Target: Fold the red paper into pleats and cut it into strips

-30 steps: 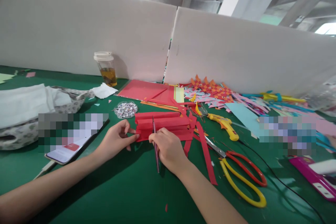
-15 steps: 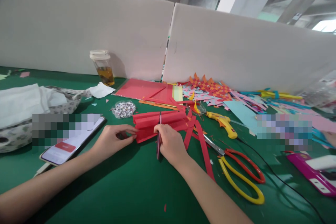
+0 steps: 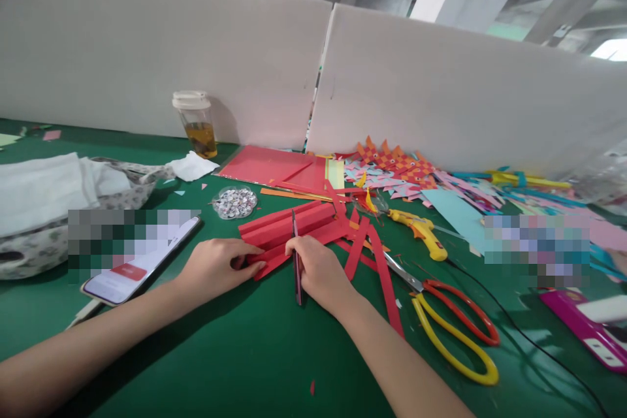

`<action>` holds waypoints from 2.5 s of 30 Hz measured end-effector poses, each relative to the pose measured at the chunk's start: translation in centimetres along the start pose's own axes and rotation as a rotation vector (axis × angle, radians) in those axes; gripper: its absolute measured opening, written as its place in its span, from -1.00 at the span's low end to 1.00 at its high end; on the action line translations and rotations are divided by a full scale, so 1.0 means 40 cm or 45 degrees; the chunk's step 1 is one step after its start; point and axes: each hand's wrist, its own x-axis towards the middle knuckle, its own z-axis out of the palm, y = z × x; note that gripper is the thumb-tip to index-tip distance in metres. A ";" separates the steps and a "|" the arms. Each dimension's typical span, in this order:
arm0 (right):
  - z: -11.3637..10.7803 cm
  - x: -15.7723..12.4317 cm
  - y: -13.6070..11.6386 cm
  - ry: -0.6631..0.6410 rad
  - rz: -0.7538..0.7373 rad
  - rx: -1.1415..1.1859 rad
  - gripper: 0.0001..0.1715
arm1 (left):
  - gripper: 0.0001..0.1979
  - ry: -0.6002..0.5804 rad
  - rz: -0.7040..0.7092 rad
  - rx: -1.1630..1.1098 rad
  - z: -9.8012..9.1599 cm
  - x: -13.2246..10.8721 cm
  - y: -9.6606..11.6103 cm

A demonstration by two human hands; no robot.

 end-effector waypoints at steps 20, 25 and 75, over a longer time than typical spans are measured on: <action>-0.096 0.019 0.102 0.194 -0.007 -0.376 -0.75 | -0.73 0.092 0.311 0.320 -0.016 0.008 -0.036; -0.097 0.021 0.090 0.175 0.003 -0.380 -0.85 | -0.73 0.103 0.356 0.387 -0.022 0.006 -0.022; -0.070 0.003 0.031 0.743 -0.092 -0.125 -0.76 | -0.73 0.189 0.469 0.386 -0.002 0.006 -0.023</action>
